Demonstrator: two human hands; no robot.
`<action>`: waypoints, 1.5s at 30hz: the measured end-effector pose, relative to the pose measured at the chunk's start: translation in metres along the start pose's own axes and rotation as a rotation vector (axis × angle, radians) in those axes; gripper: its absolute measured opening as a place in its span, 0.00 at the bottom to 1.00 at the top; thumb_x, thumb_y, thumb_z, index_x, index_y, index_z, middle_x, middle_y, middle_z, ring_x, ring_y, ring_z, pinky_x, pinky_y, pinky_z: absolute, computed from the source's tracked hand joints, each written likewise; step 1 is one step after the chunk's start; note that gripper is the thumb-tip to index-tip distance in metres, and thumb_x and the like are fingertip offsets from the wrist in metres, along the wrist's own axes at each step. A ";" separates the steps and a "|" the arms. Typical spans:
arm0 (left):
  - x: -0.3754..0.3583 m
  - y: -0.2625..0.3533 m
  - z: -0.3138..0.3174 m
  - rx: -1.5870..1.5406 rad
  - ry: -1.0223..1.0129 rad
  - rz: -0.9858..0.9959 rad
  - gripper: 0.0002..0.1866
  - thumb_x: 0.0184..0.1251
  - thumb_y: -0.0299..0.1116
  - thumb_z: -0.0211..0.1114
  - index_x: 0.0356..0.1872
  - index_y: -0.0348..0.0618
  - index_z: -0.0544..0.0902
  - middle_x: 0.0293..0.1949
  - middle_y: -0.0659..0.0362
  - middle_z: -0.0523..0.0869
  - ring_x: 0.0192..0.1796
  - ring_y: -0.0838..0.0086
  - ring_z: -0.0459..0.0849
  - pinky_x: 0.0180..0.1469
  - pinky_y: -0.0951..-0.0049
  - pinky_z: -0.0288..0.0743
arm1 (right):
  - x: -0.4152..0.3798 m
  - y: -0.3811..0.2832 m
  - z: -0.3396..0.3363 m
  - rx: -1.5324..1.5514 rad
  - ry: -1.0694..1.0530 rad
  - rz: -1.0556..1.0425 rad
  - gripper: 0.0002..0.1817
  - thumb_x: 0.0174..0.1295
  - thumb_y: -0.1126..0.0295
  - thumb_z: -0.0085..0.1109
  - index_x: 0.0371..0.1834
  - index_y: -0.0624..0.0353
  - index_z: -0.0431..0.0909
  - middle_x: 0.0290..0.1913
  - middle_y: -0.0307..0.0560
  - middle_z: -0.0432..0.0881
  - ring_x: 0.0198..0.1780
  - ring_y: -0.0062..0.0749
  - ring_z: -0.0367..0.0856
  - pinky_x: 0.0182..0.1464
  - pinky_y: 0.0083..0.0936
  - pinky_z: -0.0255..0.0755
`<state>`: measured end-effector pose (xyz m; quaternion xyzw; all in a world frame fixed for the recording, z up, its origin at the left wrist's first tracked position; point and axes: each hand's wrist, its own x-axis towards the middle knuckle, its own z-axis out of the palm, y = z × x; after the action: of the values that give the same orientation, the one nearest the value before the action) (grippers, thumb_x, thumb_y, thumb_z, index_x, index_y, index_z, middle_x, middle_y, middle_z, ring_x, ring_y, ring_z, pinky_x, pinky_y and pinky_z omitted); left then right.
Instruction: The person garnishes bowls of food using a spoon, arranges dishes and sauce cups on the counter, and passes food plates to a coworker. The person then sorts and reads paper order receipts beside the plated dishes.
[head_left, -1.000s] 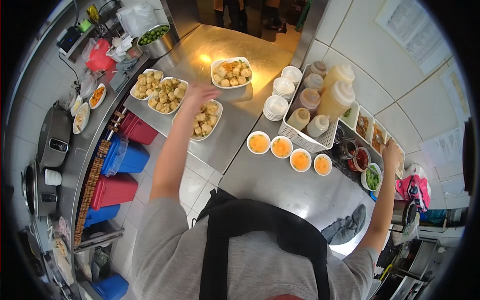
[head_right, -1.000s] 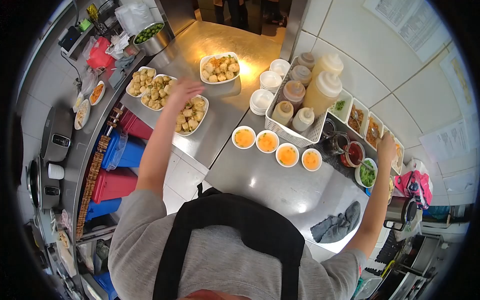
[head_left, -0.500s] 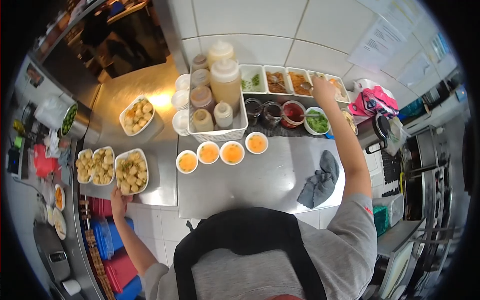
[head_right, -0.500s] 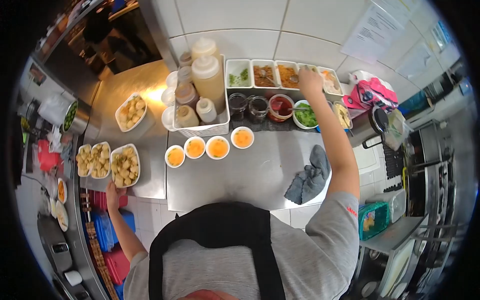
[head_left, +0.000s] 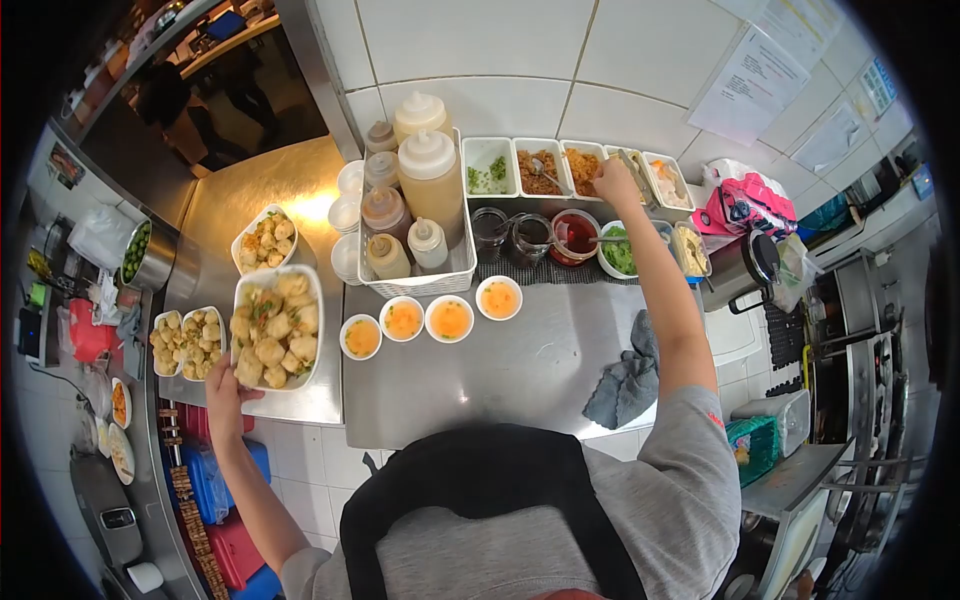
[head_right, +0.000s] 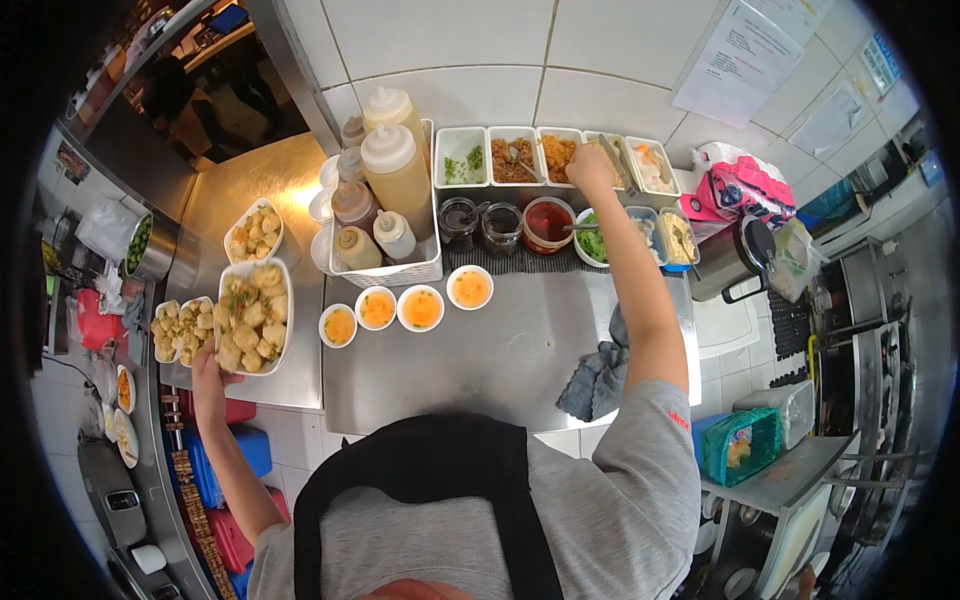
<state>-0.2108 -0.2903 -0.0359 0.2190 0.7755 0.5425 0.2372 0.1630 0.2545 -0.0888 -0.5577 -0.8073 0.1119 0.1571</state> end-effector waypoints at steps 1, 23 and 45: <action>0.002 0.022 0.012 -0.003 -0.001 0.003 0.19 0.63 0.32 0.44 0.50 0.31 0.72 0.33 0.55 0.81 0.28 0.78 0.81 0.24 0.82 0.77 | 0.001 0.006 0.000 -0.001 0.005 0.000 0.09 0.46 0.72 0.52 0.29 0.61 0.79 0.35 0.60 0.80 0.41 0.50 0.79 0.44 0.42 0.73; 0.078 0.180 0.331 0.038 -0.783 0.147 0.14 0.61 0.25 0.43 0.38 0.23 0.73 0.29 0.48 0.81 0.24 0.68 0.83 0.24 0.76 0.80 | -0.094 -0.088 -0.156 0.224 0.267 -0.553 0.04 0.51 0.77 0.53 0.29 0.64 0.76 0.26 0.50 0.79 0.28 0.37 0.78 0.31 0.28 0.70; 0.037 0.160 0.192 0.095 -0.750 0.172 0.16 0.60 0.28 0.44 0.43 0.30 0.76 0.27 0.56 0.82 0.22 0.79 0.81 0.24 0.84 0.77 | -0.016 -0.027 -0.014 -0.267 0.099 -0.097 0.09 0.46 0.73 0.54 0.31 0.64 0.78 0.34 0.62 0.79 0.40 0.53 0.79 0.42 0.42 0.73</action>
<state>-0.1108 -0.0760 0.0530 0.4771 0.6380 0.4065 0.4474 0.1507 0.2297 -0.0684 -0.5388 -0.8323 -0.0318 0.1262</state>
